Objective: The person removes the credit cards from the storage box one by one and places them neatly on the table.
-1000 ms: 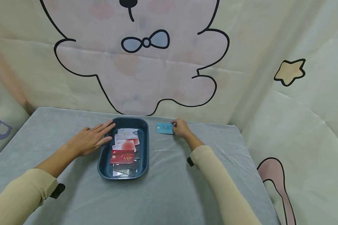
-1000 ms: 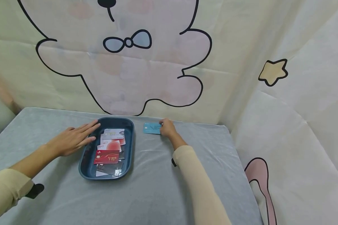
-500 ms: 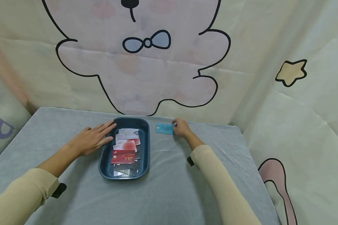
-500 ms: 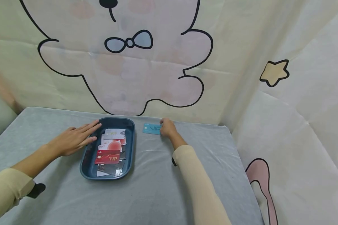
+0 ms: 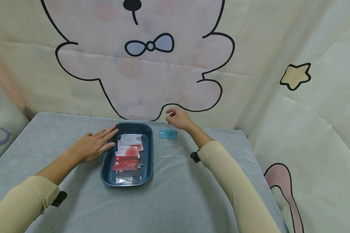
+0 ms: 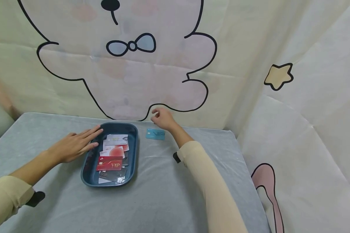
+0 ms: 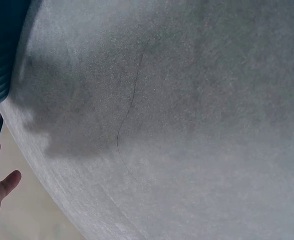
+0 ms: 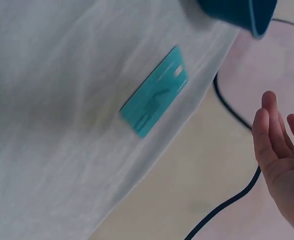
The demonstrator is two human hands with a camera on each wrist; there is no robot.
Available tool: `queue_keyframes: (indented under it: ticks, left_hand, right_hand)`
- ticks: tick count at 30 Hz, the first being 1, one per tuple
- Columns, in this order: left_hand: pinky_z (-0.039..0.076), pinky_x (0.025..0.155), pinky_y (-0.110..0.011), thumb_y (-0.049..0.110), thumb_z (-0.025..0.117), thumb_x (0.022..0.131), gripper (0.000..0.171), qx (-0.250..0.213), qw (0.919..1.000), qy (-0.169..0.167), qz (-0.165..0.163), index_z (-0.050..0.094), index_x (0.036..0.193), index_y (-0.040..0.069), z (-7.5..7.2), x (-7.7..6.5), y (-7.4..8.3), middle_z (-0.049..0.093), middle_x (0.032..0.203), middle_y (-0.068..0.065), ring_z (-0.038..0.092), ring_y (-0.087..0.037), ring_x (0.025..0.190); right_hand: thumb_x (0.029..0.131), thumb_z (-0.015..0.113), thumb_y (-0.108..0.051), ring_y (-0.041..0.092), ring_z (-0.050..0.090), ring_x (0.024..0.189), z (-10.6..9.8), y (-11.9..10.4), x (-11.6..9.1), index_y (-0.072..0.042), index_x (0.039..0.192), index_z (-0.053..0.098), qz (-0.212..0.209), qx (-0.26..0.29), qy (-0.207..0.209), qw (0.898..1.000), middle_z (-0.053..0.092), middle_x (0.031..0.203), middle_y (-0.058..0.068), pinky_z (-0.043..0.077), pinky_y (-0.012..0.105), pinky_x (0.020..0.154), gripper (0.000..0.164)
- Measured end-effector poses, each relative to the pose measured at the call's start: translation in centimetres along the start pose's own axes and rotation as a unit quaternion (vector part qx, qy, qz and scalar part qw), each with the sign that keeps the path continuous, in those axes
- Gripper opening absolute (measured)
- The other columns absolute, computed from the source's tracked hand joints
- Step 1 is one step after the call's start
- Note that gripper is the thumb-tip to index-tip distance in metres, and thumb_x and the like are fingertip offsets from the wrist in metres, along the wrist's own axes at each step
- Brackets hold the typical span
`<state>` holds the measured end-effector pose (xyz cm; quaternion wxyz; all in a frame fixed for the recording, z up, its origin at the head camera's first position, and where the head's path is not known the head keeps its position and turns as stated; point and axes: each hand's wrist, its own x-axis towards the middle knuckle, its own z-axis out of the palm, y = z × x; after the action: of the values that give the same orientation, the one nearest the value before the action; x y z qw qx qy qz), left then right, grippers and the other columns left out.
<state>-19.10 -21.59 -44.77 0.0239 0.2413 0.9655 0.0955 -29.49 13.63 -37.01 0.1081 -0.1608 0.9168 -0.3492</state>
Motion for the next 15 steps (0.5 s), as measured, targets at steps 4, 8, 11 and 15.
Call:
queue_keyframes:
  ticks: [4,8,11,15]
  left_hand:
    - [0.036,0.099,-0.071,0.045,0.047,0.102,0.068,-0.001,1.0000,0.000,-0.001,0.029,0.157,0.010,0.1,0.0,-0.1,0.023,0.162,-0.019,0.040,-0.047,0.137]
    - [0.036,0.099,-0.072,0.045,0.047,0.102,0.068,-0.001,1.0000,-0.001,-0.002,0.028,0.157,0.010,0.1,0.0,-0.1,0.023,0.162,-0.019,0.040,-0.047,0.137]
    - [0.036,0.100,-0.072,0.045,0.047,0.102,0.068,-0.002,1.0000,-0.001,-0.003,0.028,0.157,0.010,0.1,0.0,-0.1,0.023,0.162,-0.019,0.040,-0.047,0.137]
    - [0.036,0.100,-0.072,0.045,0.047,0.102,0.068,-0.003,1.0000,-0.005,-0.003,0.028,0.157,0.010,0.0,0.0,-0.1,0.023,0.162,-0.019,0.039,-0.047,0.137]
  right_hand:
    - [0.100,0.057,-0.015,0.031,0.071,0.098,1.0,-1.8,0.1,-0.002,0.132,0.058,-0.017,0.056,-0.034,0.998,0.065,0.110,0.014,0.056,0.034,0.081,0.034]
    - [0.100,0.058,-0.015,0.030,0.072,0.097,2.4,-3.6,0.3,-0.001,0.129,0.058,-0.024,0.090,-0.068,0.993,0.065,0.111,0.016,0.057,0.038,0.087,0.032]
    - [0.101,0.058,-0.016,0.029,0.072,0.098,3.5,-4.6,0.4,-0.002,0.129,0.058,-0.014,0.100,-0.091,0.991,0.065,0.112,0.017,0.057,0.036,0.088,0.032]
    - [0.102,0.058,-0.019,0.032,0.070,0.104,5.0,-5.5,0.6,0.000,0.136,0.052,0.010,0.115,-0.147,0.982,0.063,0.120,0.020,0.057,0.031,0.085,0.039]
